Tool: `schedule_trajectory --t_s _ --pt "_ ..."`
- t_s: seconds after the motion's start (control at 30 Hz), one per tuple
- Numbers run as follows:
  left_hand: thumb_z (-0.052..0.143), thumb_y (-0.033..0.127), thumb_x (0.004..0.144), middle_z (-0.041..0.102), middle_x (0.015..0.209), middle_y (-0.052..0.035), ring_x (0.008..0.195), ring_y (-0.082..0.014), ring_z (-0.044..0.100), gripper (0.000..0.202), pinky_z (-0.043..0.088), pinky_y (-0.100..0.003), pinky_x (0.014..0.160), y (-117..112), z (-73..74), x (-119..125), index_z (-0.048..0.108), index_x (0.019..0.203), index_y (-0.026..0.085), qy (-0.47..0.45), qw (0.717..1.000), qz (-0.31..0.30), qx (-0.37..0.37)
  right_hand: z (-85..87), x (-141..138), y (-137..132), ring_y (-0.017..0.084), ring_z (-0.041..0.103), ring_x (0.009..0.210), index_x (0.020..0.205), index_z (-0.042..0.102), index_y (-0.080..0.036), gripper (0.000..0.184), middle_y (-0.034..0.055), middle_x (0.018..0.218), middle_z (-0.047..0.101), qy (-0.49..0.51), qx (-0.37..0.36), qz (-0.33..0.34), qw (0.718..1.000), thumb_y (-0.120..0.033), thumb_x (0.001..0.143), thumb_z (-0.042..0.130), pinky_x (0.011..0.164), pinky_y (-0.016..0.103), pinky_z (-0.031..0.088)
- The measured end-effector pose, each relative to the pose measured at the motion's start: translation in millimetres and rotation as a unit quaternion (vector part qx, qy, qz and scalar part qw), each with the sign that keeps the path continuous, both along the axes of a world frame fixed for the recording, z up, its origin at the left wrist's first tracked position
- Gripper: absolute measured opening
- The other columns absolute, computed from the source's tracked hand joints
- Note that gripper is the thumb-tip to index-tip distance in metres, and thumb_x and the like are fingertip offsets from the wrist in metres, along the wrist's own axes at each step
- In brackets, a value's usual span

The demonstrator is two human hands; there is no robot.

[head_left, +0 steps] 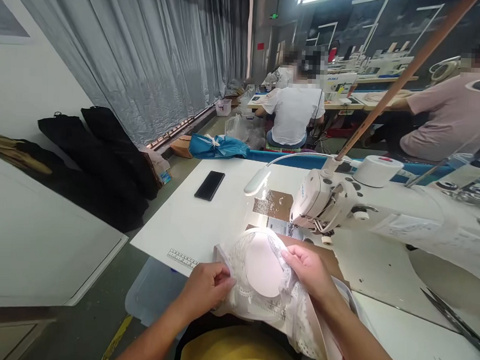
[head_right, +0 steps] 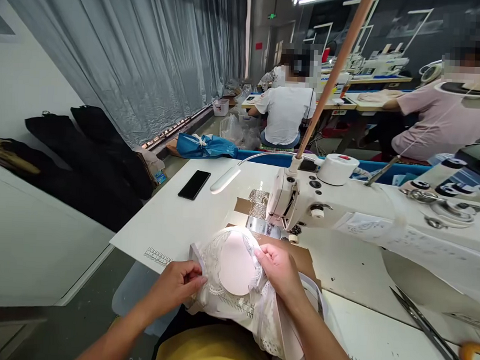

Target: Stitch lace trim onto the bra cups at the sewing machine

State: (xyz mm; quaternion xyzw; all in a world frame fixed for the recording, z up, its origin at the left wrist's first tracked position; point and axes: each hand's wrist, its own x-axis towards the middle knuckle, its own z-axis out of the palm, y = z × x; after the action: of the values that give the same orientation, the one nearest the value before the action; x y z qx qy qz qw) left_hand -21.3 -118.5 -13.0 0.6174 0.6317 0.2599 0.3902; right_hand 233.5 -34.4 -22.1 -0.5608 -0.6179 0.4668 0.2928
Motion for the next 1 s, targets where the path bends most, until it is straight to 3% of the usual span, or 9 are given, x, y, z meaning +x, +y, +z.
schedule_trajectory --t_s 0.1,0.23,0.33,0.4,0.5,0.57,0.63,0.8,1.0 --pt "0.057 0.037 0.084 0.055 0.067 0.0013 0.064 -0.0114 0.048 0.024 0.037 -0.022 0.062 13 -3.6 9 0.061 0.075 0.016 -0.191 0.979 0.064 0.03 -2.9 3 0 0.015 0.048 0.059 0.068 0.058 -0.018 0.035 -0.0007 0.063 0.055 0.018 0.007 0.001 1.0 -0.05 0.081 0.053 0.055 0.026 0.037" --pt "0.064 0.043 0.079 0.066 0.085 -0.0027 0.077 -0.0162 0.061 0.029 0.047 -0.027 0.075 22 -3.8 24 0.063 0.093 0.018 -0.514 0.841 0.167 -0.022 -8.2 8 0 0.013 0.044 0.058 0.067 0.052 -0.019 0.037 -0.0025 0.062 0.05 0.052 0.014 0.002 0.999 -0.052 0.084 0.049 0.055 0.025 0.035" --pt "0.06 0.056 0.078 0.068 0.096 -0.0085 0.093 -0.0233 0.064 0.048 0.048 -0.035 0.087 23 -5.7 46 0.062 0.106 0.017 -0.61 0.769 0.149 -0.117 -10.4 9 1 0.012 0.042 0.056 0.065 0.05 -0.019 0.038 -0.0029 0.059 0.047 0.067 0.01 0.019 0.998 -0.053 0.083 0.05 0.053 0.024 0.033" --pt "0.063 0.054 0.077 0.068 0.1 -0.0106 0.102 -0.0262 0.062 0.051 0.045 -0.039 0.094 26 -5.6 60 0.062 0.11 0.016 -0.601 0.779 0.108 -0.144 -9.9 9 1 0.012 0.042 0.055 0.065 0.051 -0.019 0.038 -0.0025 0.06 0.048 0.074 0.006 0.031 0.997 -0.052 0.083 0.052 0.052 0.024 0.033" --pt "0.073 0.039 0.073 0.069 0.102 -0.0107 0.109 -0.0269 0.059 0.041 0.039 -0.039 0.103 41 -1.6 75 0.065 0.105 0.014 -0.515 0.853 0.048 -0.067 -7.7 8 0 0.013 0.047 0.056 0.07 0.056 -0.018 0.037 -0.0008 0.062 0.054 0.087 0.0 0.046 0.995 -0.052 0.083 0.051 0.051 0.024 0.036" --pt "0.071 0.039 0.075 0.069 0.101 -0.011 0.106 -0.027 0.06 0.036 0.039 -0.04 0.102 54 -0.3 82 0.067 0.099 0.012 -0.477 0.878 0.014 -0.042 -7.0 7 1 0.013 0.049 0.056 0.073 0.058 -0.017 0.037 -0.0001 0.062 0.056 0.097 -0.004 0.057 0.994 -0.052 0.083 0.051 0.051 0.025 0.037" --pt "0.069 0.041 0.077 0.069 0.099 -0.0107 0.1 -0.0264 0.062 0.037 0.043 -0.04 0.098 66 -3.8 89 0.067 0.098 0.011 -0.484 0.872 0.01 -0.074 -7.0 7 2 0.013 0.047 0.054 0.07 0.057 -0.017 0.037 -0.0008 0.06 0.055 0.105 -0.004 0.066 0.992 -0.052 0.081 0.053 0.05 0.025 0.035" --pt "0.075 0.036 0.07 0.07 0.094 -0.0079 0.093 -0.0248 0.065 0.038 0.048 -0.041 0.092 82 -22.2 98 0.066 0.099 0.013 -0.516 0.836 0.092 -0.16 -6.2 9 4 0.011 0.041 0.053 0.064 0.049 -0.018 0.038 -0.0034 0.058 0.047 0.12 -0.006 0.063 0.991 -0.051 0.083 0.051 0.05 0.024 0.031" --pt "0.074 0.034 0.072 0.071 0.086 -0.0078 0.09 -0.0252 0.066 0.035 0.047 -0.043 0.094 86 -17.4 90 0.067 0.101 0.015 -0.488 0.833 0.022 -0.261 -4.0 14 4 0.011 0.041 0.055 0.065 0.047 -0.018 0.039 -0.0027 0.06 0.046 0.116 -0.02 0.086 0.989 -0.051 0.086 0.048 0.051 0.024 0.032"
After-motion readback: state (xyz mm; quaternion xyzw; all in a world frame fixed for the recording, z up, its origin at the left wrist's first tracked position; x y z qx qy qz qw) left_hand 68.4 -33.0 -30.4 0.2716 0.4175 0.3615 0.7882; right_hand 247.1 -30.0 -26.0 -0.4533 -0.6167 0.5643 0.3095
